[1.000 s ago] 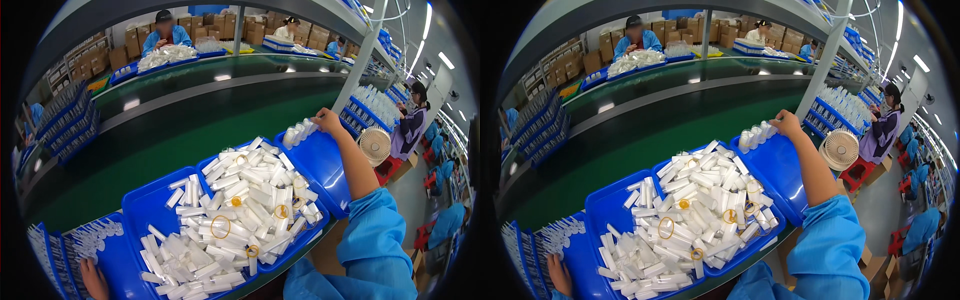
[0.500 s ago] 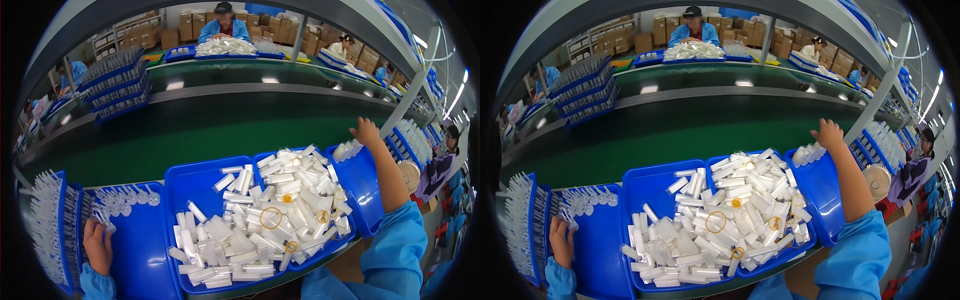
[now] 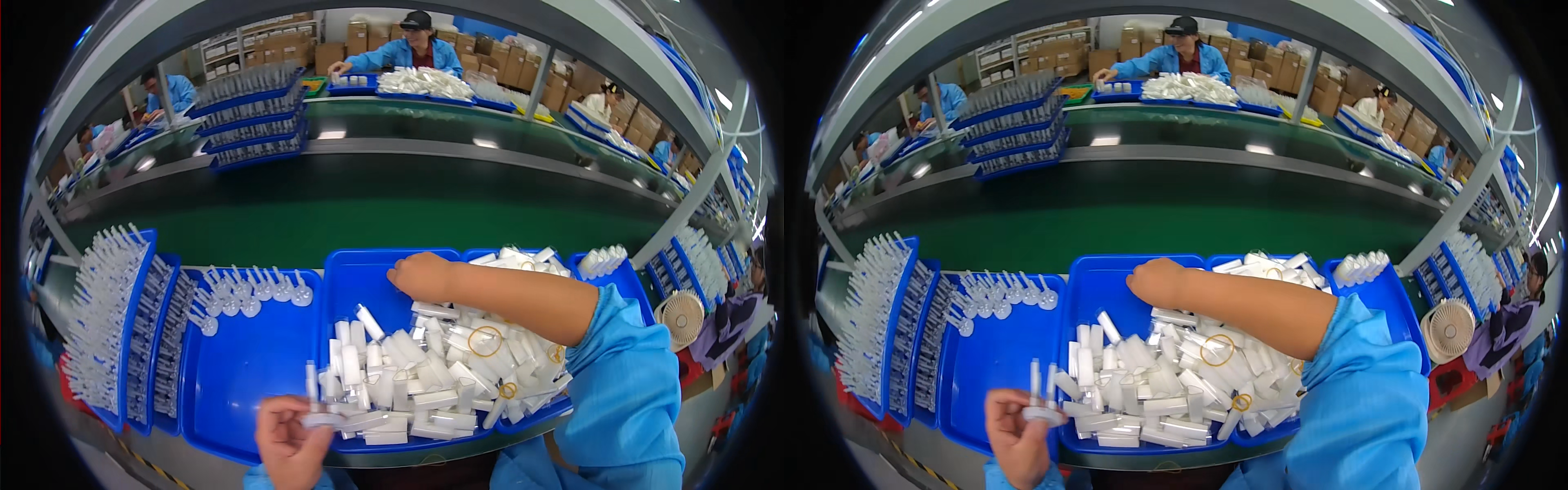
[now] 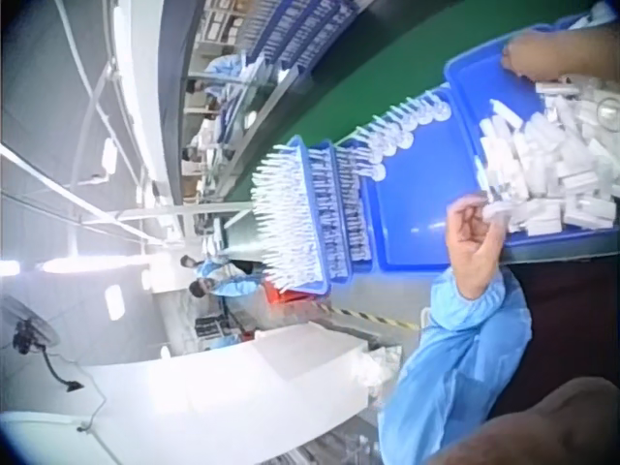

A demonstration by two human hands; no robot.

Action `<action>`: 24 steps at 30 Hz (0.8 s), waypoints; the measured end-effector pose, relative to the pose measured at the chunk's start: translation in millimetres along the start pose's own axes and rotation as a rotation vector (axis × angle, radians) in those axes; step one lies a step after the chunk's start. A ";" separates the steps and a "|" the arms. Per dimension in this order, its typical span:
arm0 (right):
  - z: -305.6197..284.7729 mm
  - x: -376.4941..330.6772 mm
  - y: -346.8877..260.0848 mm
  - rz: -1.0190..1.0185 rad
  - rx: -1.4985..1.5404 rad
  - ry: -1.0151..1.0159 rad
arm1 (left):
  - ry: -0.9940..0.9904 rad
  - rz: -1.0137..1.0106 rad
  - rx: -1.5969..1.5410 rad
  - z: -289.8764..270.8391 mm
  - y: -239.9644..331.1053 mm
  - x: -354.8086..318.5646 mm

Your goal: The worker is assembling small plastic spray bottle components by picking them from a bin, joining parts, and placing them in a separate container.

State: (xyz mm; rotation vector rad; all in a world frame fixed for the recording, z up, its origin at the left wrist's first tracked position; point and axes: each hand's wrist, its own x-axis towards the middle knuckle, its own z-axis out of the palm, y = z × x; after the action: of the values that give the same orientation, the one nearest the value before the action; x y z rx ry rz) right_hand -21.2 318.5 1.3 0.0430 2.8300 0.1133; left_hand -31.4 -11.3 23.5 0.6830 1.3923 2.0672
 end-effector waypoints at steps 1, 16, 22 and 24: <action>-4.3 5.8 -3.6 -0.007 -0.005 -0.031 | -0.023 -0.047 0.023 1.1 -2.1 -1.8; -66.7 -75.1 -94.6 0.076 2.137 0.080 | -0.193 0.176 0.127 17.9 -19.8 6.9; -52.3 -83.6 -85.0 -0.114 1.634 0.136 | -0.206 0.165 0.192 19.2 -15.8 6.3; -55.1 -88.6 -81.5 -0.163 1.223 0.196 | -0.214 0.158 0.222 17.4 -16.9 7.4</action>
State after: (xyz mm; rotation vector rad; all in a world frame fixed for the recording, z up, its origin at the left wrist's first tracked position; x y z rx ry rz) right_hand 44.9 229.6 73.6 0.0652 2.5876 -1.6761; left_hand -22.2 10.4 14.2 1.1046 1.4953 1.9041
